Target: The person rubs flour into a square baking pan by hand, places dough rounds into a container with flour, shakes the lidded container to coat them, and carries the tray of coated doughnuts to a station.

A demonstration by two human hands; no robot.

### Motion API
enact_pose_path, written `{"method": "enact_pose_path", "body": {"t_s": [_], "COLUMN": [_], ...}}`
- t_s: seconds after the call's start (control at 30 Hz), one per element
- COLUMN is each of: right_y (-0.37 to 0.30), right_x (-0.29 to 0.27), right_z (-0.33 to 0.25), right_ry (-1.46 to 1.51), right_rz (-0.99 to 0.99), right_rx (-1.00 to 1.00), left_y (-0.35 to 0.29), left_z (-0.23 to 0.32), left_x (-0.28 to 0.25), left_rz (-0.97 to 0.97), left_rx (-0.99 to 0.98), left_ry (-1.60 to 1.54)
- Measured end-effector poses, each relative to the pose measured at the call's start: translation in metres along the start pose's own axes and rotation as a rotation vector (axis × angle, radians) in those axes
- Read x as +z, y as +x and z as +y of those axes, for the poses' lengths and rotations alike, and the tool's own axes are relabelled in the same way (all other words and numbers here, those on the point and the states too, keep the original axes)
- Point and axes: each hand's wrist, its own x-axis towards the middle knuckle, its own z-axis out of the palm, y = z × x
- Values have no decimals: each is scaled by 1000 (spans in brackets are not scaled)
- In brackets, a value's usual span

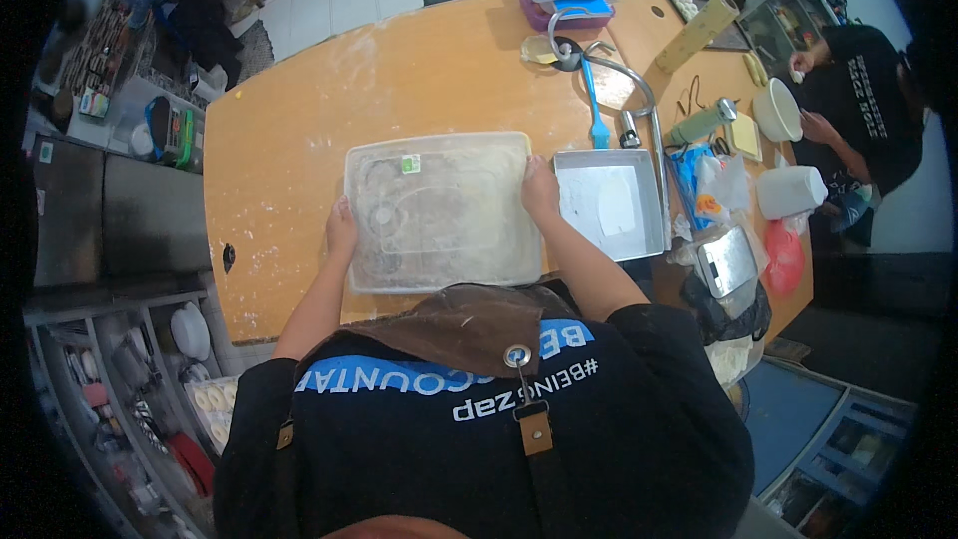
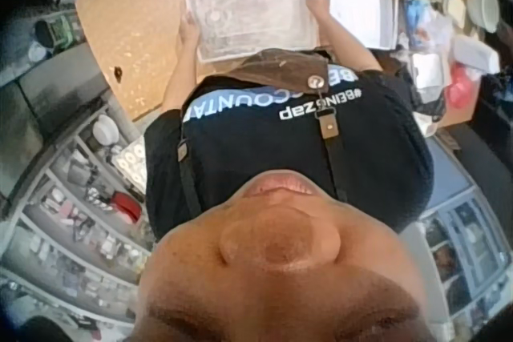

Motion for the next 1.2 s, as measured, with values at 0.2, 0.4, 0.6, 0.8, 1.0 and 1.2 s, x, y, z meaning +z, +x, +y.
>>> {"method": "enact_pose_path", "body": {"t_s": [0.2, 0.4, 0.6, 0.8, 1.0, 1.2], "right_y": [-5, -99, -132, -131, -138, -150], "right_x": [-10, -23, -26, -25, -39, 0], "right_z": [-12, 23, 24, 15, -11, -39], "right_ry": [44, 22, 89, 72, -226, -493], "right_rz": [-55, -46, -26, 22, 29, -375], "right_rx": [116, 99, 187, 191, -224, -772], "left_y": [7, -41, -81, -81, -94, -124], "left_z": [-13, -21, -41, -41, -5, 60], "left_x": [2, -15, -17, -16, -20, 18], "left_rz": [-41, -92, -69, 34, -33, -474], "left_rx": [-41, 17, -2, 6, 506, 869], "left_ry": [86, -11, -41, -60, 438, 455]}}
